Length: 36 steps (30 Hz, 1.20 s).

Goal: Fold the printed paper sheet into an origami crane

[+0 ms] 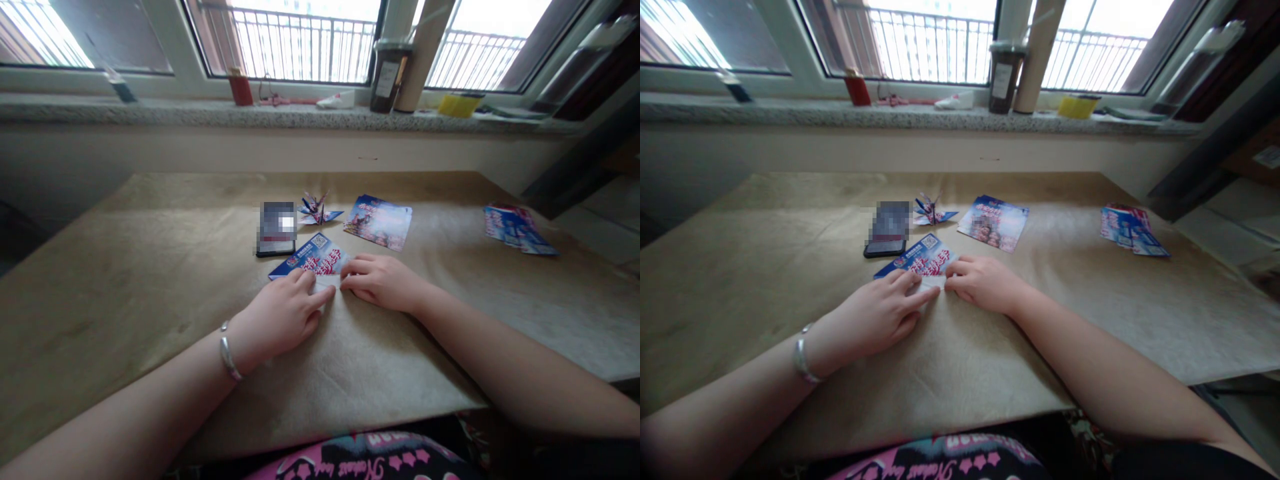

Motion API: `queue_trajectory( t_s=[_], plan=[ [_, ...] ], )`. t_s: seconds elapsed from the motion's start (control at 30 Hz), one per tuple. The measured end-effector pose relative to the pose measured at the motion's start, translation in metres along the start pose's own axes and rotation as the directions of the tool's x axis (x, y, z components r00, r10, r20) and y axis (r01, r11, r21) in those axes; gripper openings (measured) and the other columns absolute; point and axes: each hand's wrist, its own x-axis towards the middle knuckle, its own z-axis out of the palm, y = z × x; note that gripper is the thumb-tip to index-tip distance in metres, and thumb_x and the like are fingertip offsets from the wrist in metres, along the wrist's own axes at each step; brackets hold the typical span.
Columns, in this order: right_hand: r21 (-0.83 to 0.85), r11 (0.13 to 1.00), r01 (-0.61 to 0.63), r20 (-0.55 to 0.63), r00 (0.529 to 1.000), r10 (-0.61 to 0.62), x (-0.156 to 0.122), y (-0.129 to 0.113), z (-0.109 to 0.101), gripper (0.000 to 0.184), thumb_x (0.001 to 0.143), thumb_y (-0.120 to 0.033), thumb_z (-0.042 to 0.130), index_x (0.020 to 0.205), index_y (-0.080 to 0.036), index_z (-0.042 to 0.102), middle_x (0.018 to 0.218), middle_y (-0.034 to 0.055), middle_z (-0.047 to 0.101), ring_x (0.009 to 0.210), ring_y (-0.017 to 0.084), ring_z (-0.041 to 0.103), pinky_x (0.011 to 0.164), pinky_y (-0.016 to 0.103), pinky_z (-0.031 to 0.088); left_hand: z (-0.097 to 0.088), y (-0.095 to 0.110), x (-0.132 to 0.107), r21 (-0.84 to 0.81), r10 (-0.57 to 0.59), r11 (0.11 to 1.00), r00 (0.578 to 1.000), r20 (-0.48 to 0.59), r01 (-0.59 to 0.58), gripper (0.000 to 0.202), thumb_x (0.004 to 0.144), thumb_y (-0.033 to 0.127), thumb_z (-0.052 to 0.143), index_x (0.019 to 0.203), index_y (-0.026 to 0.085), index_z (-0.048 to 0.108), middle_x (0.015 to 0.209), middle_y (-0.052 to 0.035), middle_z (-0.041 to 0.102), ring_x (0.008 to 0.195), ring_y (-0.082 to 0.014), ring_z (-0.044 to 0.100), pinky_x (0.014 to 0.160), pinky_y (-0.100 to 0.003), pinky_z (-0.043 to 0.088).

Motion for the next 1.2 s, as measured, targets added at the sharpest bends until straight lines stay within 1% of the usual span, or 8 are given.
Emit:
queue_trajectory(
  t_s=[0.2,0.43,0.57,0.7,0.83,0.97,1.2],
  plan=[
    [-0.004,1.000,-0.013,-0.005,1.000,0.013,-0.002,0.003,-0.002,0.024,0.091,-0.018,0.044,0.089,-0.021,0.068,0.091,0.0058,0.066,0.081,0.015,0.056,0.071,0.027,0.046,-0.001,0.001,0.001,0.012,-0.012,1.000,1.000,0.013,0.012,0.035,0.089,0.026,0.044,0.123,0.021,0.054,0.106,-0.0128,0.056,0.097,-0.0265,0.052,0.085,-0.041,0.047],
    [0.010,1.000,-0.028,0.013,1.000,0.028,-0.003,0.005,-0.005,0.023,0.090,-0.017,0.046,0.091,-0.022,0.069,0.094,0.0048,0.067,0.085,0.017,0.057,0.073,0.028,0.047,-0.002,0.001,0.002,0.012,-0.022,1.000,0.999,0.025,0.022,0.034,0.089,0.026,0.044,0.122,0.021,0.055,0.108,-0.0131,0.056,0.099,-0.0268,0.051,0.085,-0.041,0.047],
    [0.014,0.999,-0.031,0.038,0.999,0.030,-0.004,0.007,-0.007,0.023,0.089,-0.016,0.047,0.088,-0.021,0.069,0.097,0.0039,0.069,0.084,0.016,0.058,0.074,0.029,0.048,-0.002,0.001,0.002,0.011,-0.014,1.000,1.000,0.020,0.014,0.035,0.090,0.026,0.044,0.122,0.021,0.054,0.108,-0.0130,0.056,0.098,-0.0259,0.051,0.086,-0.040,0.047],
    [0.000,0.999,-0.042,0.029,0.999,0.042,-0.006,0.009,-0.008,0.022,0.088,-0.016,0.048,0.086,-0.021,0.070,0.098,0.0039,0.069,0.083,0.016,0.059,0.074,0.029,0.048,-0.002,0.001,0.003,0.015,-0.015,1.000,1.000,0.024,0.014,0.034,0.089,0.026,0.044,0.122,0.021,0.055,0.106,-0.0121,0.056,0.098,-0.0258,0.051,0.085,-0.040,0.047],
    [-0.004,0.999,-0.046,0.018,0.999,0.047,-0.008,0.011,-0.010,0.022,0.086,-0.015,0.049,0.084,-0.021,0.070,0.097,0.0040,0.070,0.081,0.016,0.060,0.073,0.029,0.048,-0.003,0.001,0.003,0.012,-0.020,1.000,0.999,0.031,0.020,0.033,0.089,0.026,0.045,0.120,0.021,0.055,0.102,-0.0113,0.056,0.096,-0.0257,0.051,0.083,-0.039,0.047],
    [-0.002,0.997,-0.074,0.032,0.997,0.074,-0.010,0.012,-0.011,0.022,0.084,-0.014,0.049,0.083,-0.020,0.070,0.093,0.0052,0.069,0.081,0.016,0.060,0.072,0.028,0.047,-0.003,0.001,0.002,0.017,-0.017,1.000,1.000,0.026,0.016,0.033,0.089,0.026,0.043,0.119,0.022,0.056,0.102,-0.0114,0.056,0.096,-0.0262,0.052,0.083,-0.040,0.047],
    [0.003,0.994,-0.106,0.044,0.993,0.105,-0.011,0.014,-0.011,0.020,0.081,-0.013,0.051,0.079,-0.020,0.069,0.091,0.0053,0.068,0.078,0.016,0.059,0.072,0.028,0.046,-0.002,0.000,0.003,0.012,-0.012,1.000,1.000,0.014,0.012,0.036,0.089,0.026,0.044,0.124,0.022,0.054,0.104,-0.0111,0.055,0.097,-0.0264,0.051,0.083,-0.040,0.048]
  ],
)
